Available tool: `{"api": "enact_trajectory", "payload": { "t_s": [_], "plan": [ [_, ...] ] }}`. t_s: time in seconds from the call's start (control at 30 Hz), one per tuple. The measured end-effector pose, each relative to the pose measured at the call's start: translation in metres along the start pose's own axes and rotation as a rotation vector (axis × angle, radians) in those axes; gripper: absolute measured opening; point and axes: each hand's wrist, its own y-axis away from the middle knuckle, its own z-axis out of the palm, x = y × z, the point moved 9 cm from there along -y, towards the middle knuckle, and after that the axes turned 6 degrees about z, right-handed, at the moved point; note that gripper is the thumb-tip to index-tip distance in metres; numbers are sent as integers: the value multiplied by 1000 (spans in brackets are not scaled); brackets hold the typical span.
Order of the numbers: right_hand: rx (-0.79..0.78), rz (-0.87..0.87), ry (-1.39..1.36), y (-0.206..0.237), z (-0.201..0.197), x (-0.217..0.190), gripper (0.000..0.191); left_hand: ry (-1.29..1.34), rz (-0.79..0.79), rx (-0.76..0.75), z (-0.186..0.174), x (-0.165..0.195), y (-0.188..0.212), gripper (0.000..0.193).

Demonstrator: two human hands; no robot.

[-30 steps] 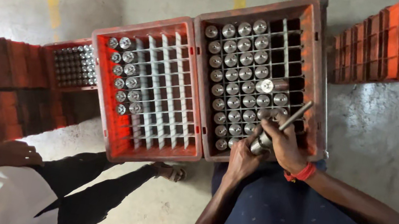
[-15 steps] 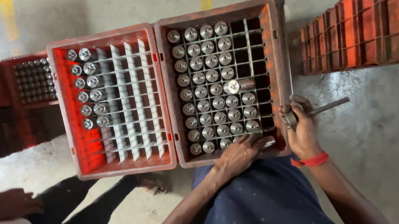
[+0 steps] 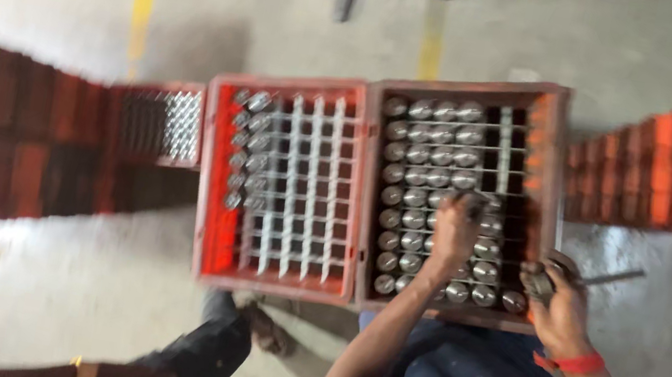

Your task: The person transfers small metal caps from one red crate to another using a metal rod. They repeatedly pick up caps and place them into the receiving crate, then move the crates to a metal table.

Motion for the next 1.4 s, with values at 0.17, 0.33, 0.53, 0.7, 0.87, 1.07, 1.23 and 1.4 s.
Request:
{"api": "enact_trajectory", "payload": {
  "t_s": [0.17,0.33,0.53,0.7,0.87,1.07,1.23,1.4],
  "plan": [
    [-37,32,73,-8,-2,0,18,1,150,77,-78,3,24,38],
    [-25,10,144,3,5,-12,6,-648,-26,478,-293,-63,43,54],
    [-106,48,153,-1,29,18,17,-1132,-203,427,-379,-127,57,49],
    [-150,19,368,6,36,37,20,-852,-117,351,-394,-103,62,29],
    [-65,116,307,21,17,50,18,-156,-40,575,-389,-58,98,46],
    [-400,-483,1159,44,113,52,38,622,-596,253,-172,-68,98,20],
    [-324,-336,575,47,157,36,17,13,-364,-12,-104,4,103,34],
    [-243,-3,277,55,157,45,12,-13,-318,-292,-69,30,117,31]
  ]
}}
